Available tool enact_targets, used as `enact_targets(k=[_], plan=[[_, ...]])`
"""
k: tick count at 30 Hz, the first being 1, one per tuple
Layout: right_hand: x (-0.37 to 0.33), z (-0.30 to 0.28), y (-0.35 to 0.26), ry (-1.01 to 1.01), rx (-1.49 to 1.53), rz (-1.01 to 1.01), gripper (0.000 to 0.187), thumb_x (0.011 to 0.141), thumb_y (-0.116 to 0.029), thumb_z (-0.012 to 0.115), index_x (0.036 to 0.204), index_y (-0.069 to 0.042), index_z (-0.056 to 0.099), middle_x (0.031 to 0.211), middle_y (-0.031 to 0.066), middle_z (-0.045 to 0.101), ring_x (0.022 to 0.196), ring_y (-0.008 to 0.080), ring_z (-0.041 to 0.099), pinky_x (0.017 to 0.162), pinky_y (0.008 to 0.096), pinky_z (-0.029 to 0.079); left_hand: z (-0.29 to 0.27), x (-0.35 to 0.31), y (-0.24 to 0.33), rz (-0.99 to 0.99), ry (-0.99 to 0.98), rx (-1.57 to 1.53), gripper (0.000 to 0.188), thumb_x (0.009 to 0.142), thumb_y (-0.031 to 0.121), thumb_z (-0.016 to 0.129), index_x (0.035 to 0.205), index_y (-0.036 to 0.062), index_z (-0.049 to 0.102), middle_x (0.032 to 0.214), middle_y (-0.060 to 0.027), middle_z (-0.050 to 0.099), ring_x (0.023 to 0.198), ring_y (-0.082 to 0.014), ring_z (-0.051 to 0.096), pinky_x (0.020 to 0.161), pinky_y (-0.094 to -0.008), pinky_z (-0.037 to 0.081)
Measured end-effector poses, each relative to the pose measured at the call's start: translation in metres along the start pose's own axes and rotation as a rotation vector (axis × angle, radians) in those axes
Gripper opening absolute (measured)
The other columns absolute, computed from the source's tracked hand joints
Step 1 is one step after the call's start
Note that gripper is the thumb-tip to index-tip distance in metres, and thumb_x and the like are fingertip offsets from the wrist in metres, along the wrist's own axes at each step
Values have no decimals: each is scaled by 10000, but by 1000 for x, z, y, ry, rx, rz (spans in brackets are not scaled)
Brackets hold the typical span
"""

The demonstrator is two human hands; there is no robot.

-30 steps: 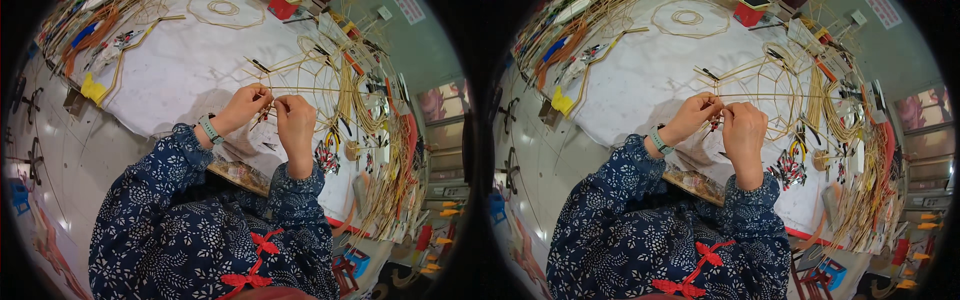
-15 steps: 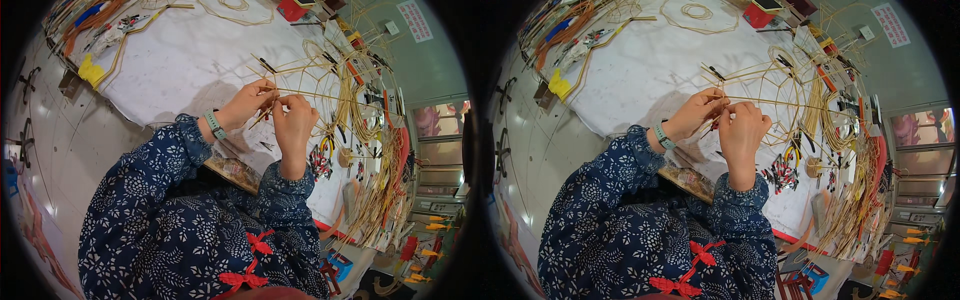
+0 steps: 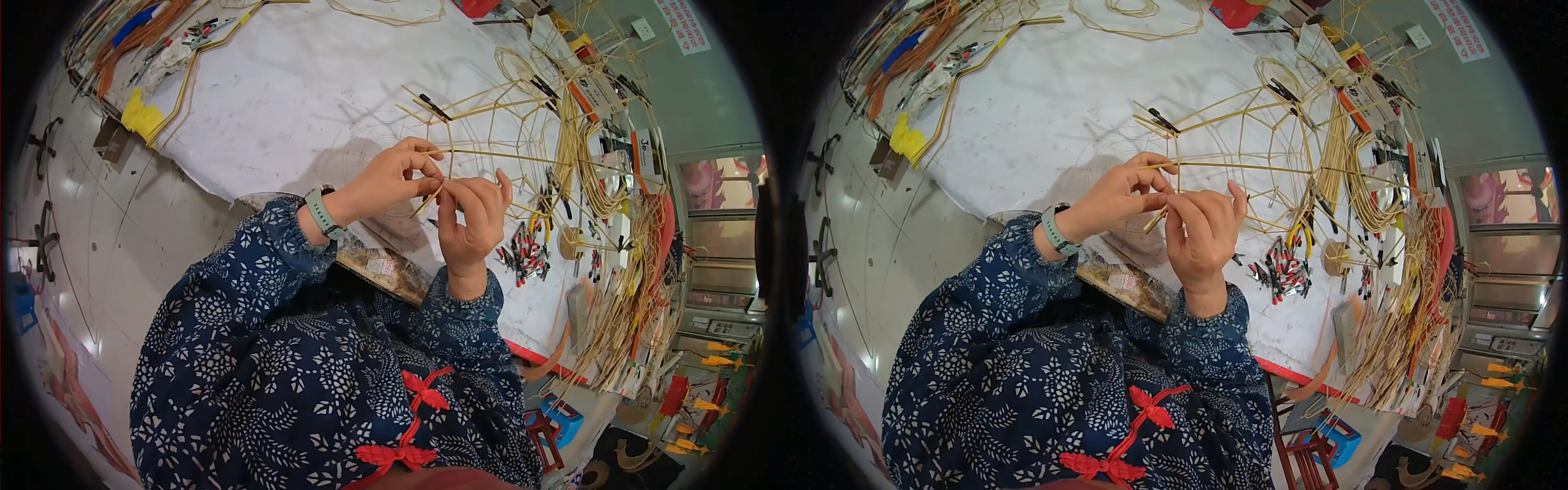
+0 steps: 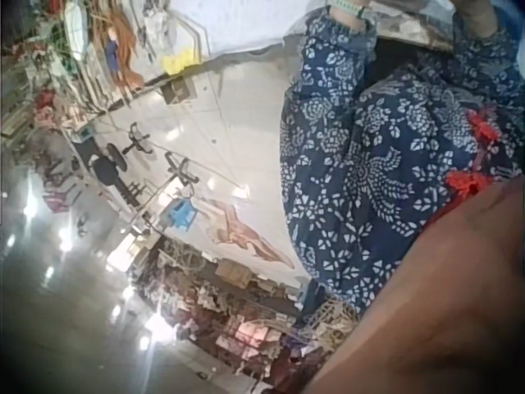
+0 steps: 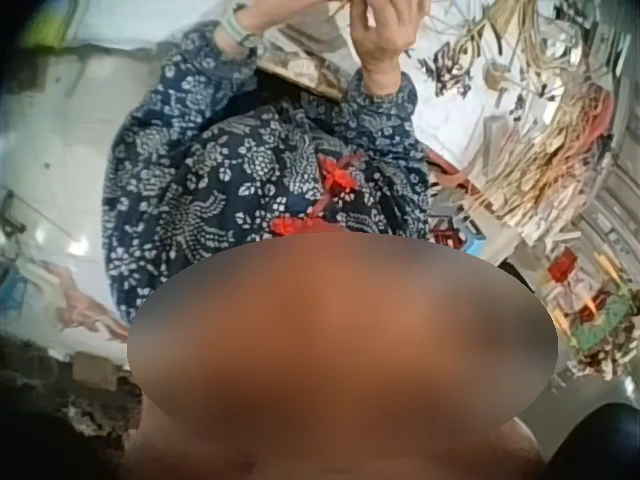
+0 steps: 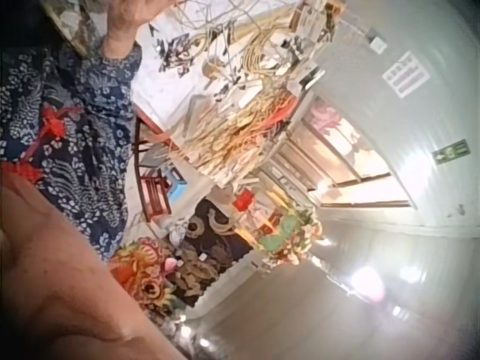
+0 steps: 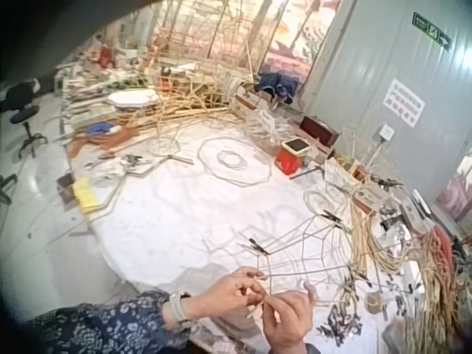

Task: Assembling a bamboo frame for a lantern or decoration using bamboo sticks and glue.

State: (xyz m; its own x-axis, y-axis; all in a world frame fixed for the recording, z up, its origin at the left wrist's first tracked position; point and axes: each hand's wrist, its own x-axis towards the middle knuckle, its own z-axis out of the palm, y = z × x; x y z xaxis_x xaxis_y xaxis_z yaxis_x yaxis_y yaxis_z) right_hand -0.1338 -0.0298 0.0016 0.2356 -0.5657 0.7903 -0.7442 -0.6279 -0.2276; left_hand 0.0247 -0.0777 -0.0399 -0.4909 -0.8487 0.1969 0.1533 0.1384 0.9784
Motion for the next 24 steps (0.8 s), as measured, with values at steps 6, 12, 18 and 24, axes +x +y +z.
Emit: enact_targets(k=[6, 12, 18, 24], plan=[[-12, -7, 3, 25, 18, -75, 195, 716, 63, 661, 856, -70, 637, 892, 61, 681, 824, 216, 634, 1041, 494, 340, 0, 1, 1, -12, -39, -65, 131, 873, 121, 648, 938, 13, 684, 1257, -58, 483, 1044, -110, 527, 851, -268, 453], [-19, -5, 4, 18, 20, -73, 195, 717, 73, 652, 858, -60, 631, 908, 73, 688, 835, 231, 662, 1073, 503, 311, 1, 3, 2, -108, -49, -175, 130, 880, 107, 639, 945, 3, 681, 1231, -53, 496, 1014, -104, 540, 862, -264, 452], [-24, 1, -5, 72, 19, -19, 194, 713, 79, 646, 852, -56, 633, 902, 79, 686, 831, 242, 671, 1083, 489, 303, -2, 6, 1, -141, -66, -230, 119, 879, 93, 637, 926, -11, 672, 1200, -62, 511, 1009, -112, 541, 888, -266, 439], [-26, 4, -9, 103, 39, 50, 187, 706, 84, 649, 834, -52, 637, 909, 81, 683, 870, 252, 666, 1083, 481, 301, -9, 13, 6, -193, -142, -212, 95, 870, 77, 646, 913, -6, 667, 1186, -69, 513, 1003, -123, 541, 896, -266, 433]])
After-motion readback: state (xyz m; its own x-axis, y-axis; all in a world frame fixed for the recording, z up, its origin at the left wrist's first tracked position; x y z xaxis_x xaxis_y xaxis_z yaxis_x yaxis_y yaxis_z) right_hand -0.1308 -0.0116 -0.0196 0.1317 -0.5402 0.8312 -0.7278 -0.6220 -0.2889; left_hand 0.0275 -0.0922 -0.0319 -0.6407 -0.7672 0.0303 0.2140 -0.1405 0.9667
